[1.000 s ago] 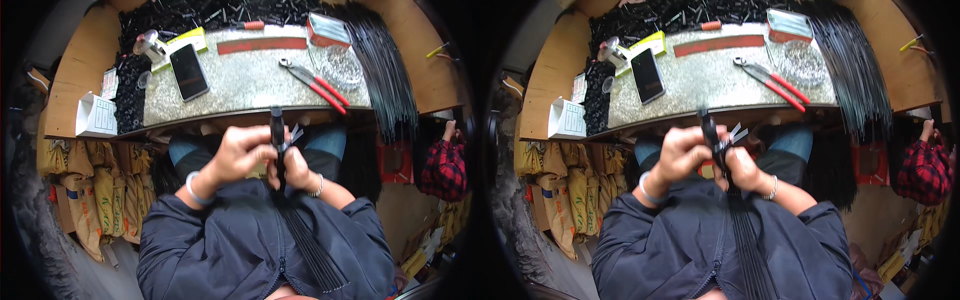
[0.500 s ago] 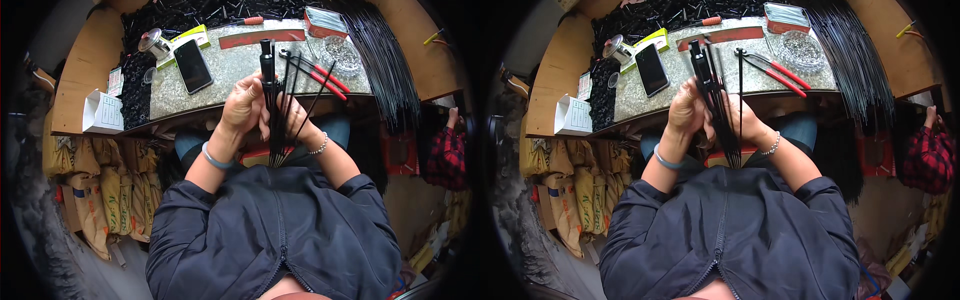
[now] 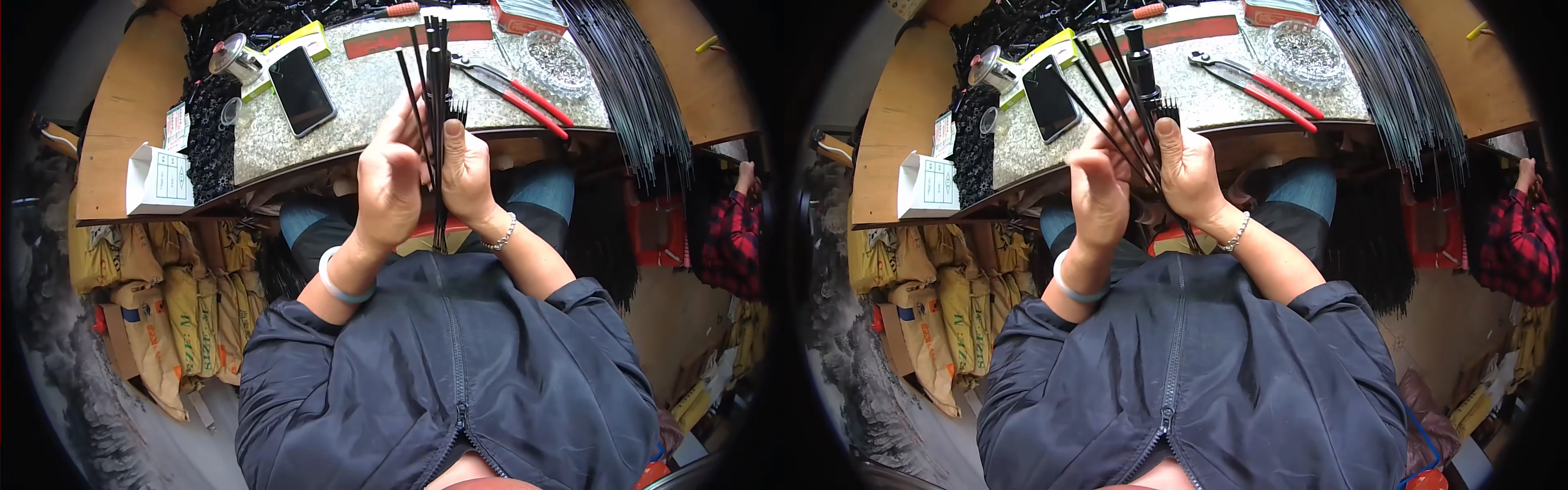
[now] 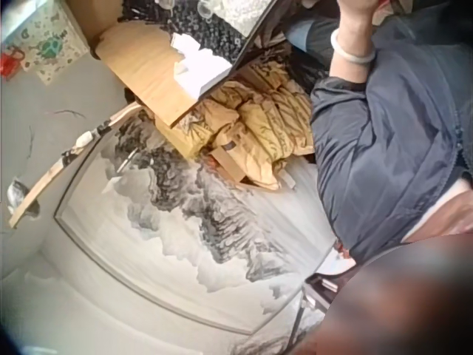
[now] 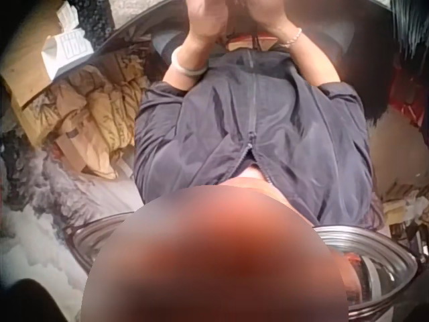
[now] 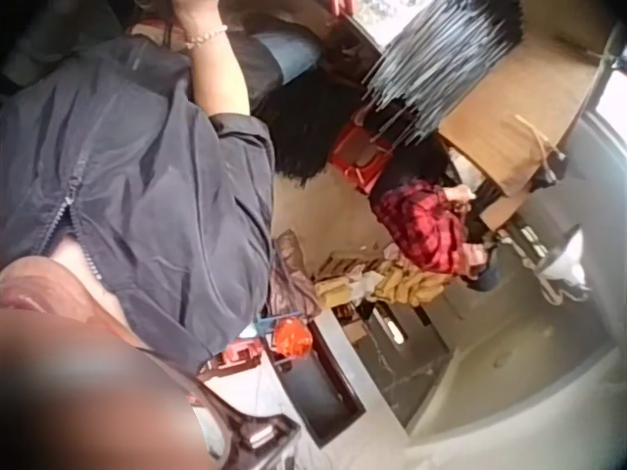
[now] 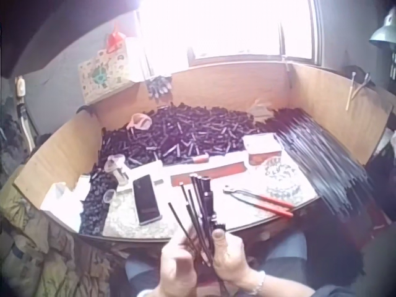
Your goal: Assembling bundles of black rods into plastic housings using pliers at a factory workbench.
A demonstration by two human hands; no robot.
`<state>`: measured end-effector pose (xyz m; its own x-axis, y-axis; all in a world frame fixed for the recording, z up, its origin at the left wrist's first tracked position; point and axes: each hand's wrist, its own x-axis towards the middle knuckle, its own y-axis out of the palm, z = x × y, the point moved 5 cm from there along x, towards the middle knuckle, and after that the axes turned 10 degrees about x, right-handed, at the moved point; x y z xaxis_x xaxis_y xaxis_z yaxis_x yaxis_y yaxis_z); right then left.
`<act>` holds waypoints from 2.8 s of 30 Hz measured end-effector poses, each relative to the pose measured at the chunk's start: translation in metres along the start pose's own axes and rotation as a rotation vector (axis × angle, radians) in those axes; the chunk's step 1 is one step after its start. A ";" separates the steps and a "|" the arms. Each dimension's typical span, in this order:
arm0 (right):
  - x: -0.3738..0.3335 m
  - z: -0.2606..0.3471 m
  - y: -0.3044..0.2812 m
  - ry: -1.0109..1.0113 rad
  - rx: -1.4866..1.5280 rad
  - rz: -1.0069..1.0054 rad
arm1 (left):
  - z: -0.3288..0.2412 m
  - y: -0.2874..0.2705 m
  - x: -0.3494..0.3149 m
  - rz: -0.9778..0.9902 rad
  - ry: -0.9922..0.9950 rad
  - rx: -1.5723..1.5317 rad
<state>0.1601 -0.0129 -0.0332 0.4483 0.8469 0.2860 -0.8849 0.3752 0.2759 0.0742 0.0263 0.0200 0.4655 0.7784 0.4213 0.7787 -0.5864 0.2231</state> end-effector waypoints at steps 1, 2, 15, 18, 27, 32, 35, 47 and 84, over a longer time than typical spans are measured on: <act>-0.001 0.003 0.003 -0.065 -0.022 -0.035 | -0.001 0.001 -0.003 0.044 -0.020 0.122; -0.002 -0.001 0.005 -0.059 -0.018 -0.033 | -0.003 0.003 -0.006 0.090 -0.041 0.244; -0.012 -0.001 0.005 -0.014 0.434 -0.231 | 0.027 -0.025 0.011 -0.089 -0.129 0.049; -0.014 -0.001 0.001 -0.030 0.449 -0.236 | 0.029 -0.023 0.008 -0.089 -0.147 -0.010; -0.010 -0.006 0.001 0.105 0.526 -0.186 | 0.030 -0.021 0.008 -0.148 -0.169 -0.089; -0.005 -0.013 0.000 0.160 0.611 -0.155 | 0.031 -0.019 0.006 -0.160 -0.173 -0.068; 0.000 -0.017 -0.004 0.210 0.662 -0.092 | 0.033 -0.019 0.006 -0.161 -0.166 -0.060; 0.001 -0.006 -0.001 0.183 0.619 -0.088 | 0.024 -0.013 0.010 -0.118 -0.147 0.079; -0.001 -0.009 0.007 0.301 0.828 0.082 | 0.019 -0.019 -0.004 -0.101 -0.025 0.169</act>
<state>0.1525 -0.0079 -0.0395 0.2322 0.9661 0.1126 -0.4852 0.0147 0.8743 0.0654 0.0385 -0.0024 0.3906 0.8377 0.3816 0.8804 -0.4611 0.1111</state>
